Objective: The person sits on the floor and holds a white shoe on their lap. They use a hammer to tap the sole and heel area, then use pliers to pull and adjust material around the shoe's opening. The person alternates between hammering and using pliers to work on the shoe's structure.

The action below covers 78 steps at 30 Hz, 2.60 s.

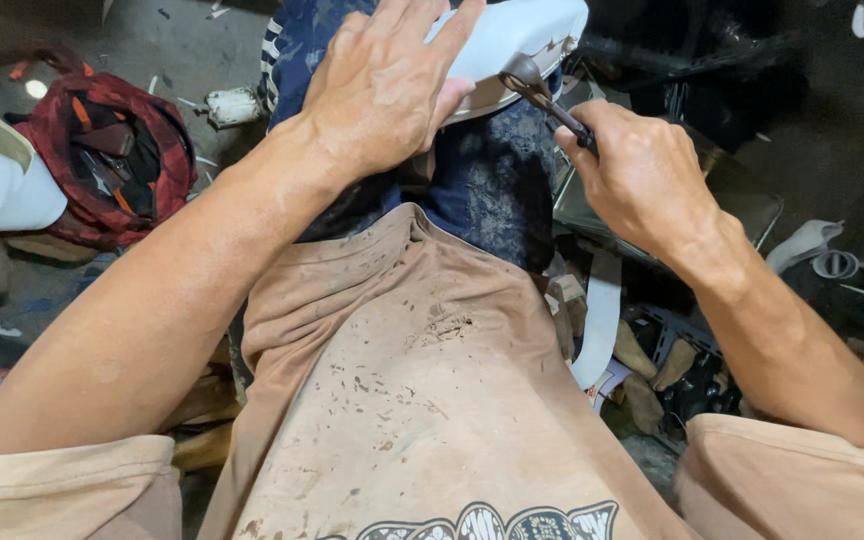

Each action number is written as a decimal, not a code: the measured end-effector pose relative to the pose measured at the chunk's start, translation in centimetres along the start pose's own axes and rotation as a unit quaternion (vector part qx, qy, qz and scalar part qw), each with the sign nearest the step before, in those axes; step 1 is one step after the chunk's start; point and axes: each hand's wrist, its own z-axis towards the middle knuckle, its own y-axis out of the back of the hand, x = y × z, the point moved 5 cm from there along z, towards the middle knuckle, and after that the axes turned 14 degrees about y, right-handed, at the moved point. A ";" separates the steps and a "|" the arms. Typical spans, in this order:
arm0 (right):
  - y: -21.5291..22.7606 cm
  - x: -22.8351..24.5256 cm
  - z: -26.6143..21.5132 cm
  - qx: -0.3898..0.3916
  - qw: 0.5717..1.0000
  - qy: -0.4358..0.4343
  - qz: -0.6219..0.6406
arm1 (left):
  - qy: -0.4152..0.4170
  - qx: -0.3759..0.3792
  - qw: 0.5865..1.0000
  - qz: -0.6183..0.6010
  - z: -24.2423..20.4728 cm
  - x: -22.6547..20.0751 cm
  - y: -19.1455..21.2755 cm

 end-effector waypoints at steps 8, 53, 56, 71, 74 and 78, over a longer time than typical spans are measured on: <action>-4.2 -0.4 -2.0 -0.146 0.984 0.082 -0.065 | -0.011 -0.011 0.999 0.033 -0.6 -1.4 -0.5; -1.4 -2.9 0.9 -0.002 1.000 0.030 -0.003 | 0.040 0.127 0.981 -0.138 2.3 0.0 -1.7; -2.7 -3.3 0.2 -0.061 0.997 0.026 -0.038 | 0.041 0.128 0.983 -0.128 2.7 -0.1 -1.8; -8.4 -1.9 -1.9 -0.095 0.995 0.013 0.034 | 0.033 0.015 0.996 -0.087 0.3 -2.3 -2.5; -5.5 -1.5 -0.9 0.023 0.994 0.000 0.108 | 0.029 -0.001 0.998 -0.058 0.9 -1.9 -2.8; -3.5 -0.9 -1.0 0.160 0.979 0.005 0.126 | 0.045 0.134 0.987 -0.080 2.3 -1.2 -2.7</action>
